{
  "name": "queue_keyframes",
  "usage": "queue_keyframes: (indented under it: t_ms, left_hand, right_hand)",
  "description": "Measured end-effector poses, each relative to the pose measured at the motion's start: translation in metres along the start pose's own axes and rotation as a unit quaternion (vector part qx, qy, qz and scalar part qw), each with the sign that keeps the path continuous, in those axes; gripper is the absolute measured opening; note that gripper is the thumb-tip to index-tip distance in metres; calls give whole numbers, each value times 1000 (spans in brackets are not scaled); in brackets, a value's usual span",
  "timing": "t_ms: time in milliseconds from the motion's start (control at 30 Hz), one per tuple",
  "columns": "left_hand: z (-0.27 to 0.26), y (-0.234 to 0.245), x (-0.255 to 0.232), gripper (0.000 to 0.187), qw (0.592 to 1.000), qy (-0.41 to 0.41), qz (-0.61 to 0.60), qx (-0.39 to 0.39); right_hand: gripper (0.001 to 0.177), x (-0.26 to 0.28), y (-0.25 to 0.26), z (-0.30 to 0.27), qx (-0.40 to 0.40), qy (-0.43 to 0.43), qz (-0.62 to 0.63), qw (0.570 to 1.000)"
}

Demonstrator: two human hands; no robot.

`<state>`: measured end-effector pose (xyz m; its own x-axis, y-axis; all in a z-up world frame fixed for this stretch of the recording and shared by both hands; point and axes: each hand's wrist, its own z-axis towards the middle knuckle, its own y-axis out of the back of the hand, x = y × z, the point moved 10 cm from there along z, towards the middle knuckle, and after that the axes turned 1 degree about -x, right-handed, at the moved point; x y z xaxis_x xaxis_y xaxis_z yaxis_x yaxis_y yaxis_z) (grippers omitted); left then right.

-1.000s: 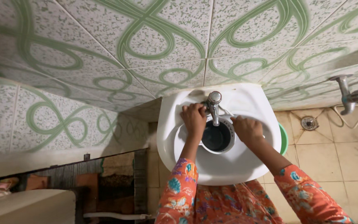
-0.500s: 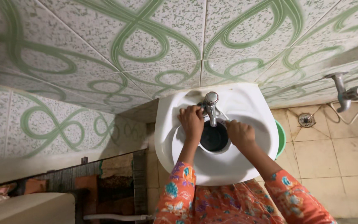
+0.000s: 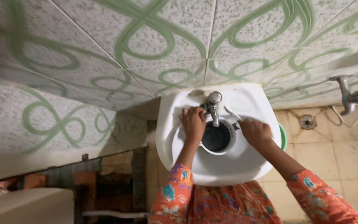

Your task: The person washes a white cup and a toothbrush in a sink. They use a sponge to scrub the cup and rinse it under running water, then rinse the toothbrush and place it in the cup.

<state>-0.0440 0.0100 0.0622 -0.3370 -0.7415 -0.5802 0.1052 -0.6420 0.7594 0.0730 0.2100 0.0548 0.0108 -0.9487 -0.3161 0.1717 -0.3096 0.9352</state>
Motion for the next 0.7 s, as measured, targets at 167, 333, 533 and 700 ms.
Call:
queue_keyframes:
  t_ms: [167,333,533,700]
  left_hand:
    - [15,-18,13,6,1000,28,-7,-1]
    - [34,-29,15,18,990,-49,91,-97]
    - [11,-1,8,10,1000,-14,27,-4]
    - [10,23,0,11,999,-18,26,3]
  right_hand:
    - [34,13,-29,49,23,-11,86,996]
    - [38,10,-40,61,104,-6,103,989]
    - [45,-55,-27,16,339,-62,113,932]
    - [41,-91,-7,30,274,-54,214,936]
